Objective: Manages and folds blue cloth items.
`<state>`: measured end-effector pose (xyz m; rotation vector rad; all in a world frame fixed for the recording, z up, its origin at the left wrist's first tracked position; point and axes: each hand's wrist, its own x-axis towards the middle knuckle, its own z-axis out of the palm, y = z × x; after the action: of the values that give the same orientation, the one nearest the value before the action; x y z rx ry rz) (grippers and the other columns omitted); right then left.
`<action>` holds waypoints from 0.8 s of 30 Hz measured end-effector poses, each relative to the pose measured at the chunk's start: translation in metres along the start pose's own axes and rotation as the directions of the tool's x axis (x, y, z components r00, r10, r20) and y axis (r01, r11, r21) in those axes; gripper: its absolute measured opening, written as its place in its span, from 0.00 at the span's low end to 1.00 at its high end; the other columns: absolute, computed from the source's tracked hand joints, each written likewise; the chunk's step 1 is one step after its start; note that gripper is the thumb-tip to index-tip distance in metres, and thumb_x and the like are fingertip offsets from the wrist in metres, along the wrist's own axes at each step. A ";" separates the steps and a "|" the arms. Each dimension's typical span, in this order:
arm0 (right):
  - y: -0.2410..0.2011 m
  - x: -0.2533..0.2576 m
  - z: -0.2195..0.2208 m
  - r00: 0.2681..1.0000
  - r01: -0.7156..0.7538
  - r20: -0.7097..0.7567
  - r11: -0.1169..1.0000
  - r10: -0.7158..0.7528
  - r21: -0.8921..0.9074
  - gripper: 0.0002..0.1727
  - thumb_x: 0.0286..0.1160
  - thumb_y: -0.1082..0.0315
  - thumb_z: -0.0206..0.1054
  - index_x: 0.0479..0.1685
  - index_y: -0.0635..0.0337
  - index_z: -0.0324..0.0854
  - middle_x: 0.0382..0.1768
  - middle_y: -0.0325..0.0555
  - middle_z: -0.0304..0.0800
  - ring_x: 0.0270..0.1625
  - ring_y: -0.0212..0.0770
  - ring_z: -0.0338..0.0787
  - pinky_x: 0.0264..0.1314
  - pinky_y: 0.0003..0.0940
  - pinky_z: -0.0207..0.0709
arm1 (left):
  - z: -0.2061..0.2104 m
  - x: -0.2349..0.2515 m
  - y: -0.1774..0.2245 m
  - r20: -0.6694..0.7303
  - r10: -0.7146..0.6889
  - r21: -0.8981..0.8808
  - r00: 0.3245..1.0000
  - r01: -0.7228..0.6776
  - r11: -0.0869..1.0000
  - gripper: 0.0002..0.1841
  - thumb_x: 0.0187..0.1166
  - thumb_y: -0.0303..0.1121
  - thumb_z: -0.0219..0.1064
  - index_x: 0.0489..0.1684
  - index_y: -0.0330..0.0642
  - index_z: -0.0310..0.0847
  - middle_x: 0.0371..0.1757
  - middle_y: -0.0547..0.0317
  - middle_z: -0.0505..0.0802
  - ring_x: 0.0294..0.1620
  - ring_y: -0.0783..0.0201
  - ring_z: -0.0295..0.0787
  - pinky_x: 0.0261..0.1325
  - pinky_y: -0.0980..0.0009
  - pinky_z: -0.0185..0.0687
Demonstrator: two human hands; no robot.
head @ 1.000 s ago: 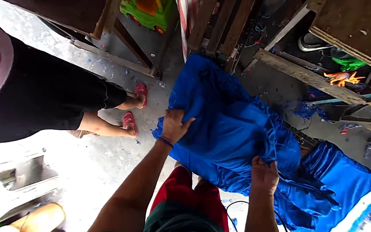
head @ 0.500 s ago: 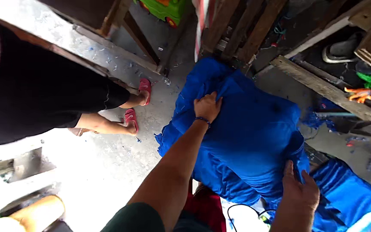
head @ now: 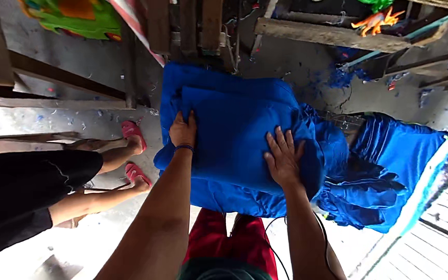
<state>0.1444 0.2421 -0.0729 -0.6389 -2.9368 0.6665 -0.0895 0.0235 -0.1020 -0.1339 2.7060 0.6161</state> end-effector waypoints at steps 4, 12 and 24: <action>0.054 0.027 0.034 0.952 -0.286 0.105 0.958 0.287 -0.026 0.36 0.92 0.47 0.28 0.96 0.49 0.53 0.94 0.43 0.55 0.96 0.50 0.51 0.87 0.81 0.24 | 0.003 0.001 0.000 -0.040 -0.005 0.012 0.999 0.005 1.000 0.30 0.90 0.53 0.53 0.69 0.33 0.81 0.60 0.31 0.91 0.67 0.34 0.87 0.70 0.33 0.72; 0.061 0.017 -0.012 0.940 -0.250 -0.076 0.825 0.332 0.507 0.18 0.85 0.74 0.59 0.67 0.70 0.84 0.68 0.58 0.89 0.73 0.48 0.86 0.81 0.43 0.74 | -0.028 -0.007 -0.008 0.055 0.083 -0.204 0.995 -0.071 0.977 0.37 0.86 0.56 0.60 0.85 0.36 0.65 0.78 0.32 0.78 0.83 0.36 0.69 0.82 0.34 0.60; -0.032 -0.108 -0.029 0.077 -0.473 0.687 -0.580 0.722 0.663 0.49 0.84 0.27 0.40 0.94 0.52 0.36 0.84 0.65 0.61 0.76 0.58 0.78 0.69 0.55 0.78 | -0.051 -0.089 -0.090 0.539 -0.458 -0.819 0.707 0.567 -0.088 0.48 0.76 0.80 0.32 0.84 0.54 0.64 0.76 0.47 0.81 0.75 0.49 0.79 0.69 0.41 0.76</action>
<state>0.2350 0.1833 -0.0300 -2.1887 -0.4639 1.9352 -0.0078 -0.0786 -0.0625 -1.3877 1.3357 1.9001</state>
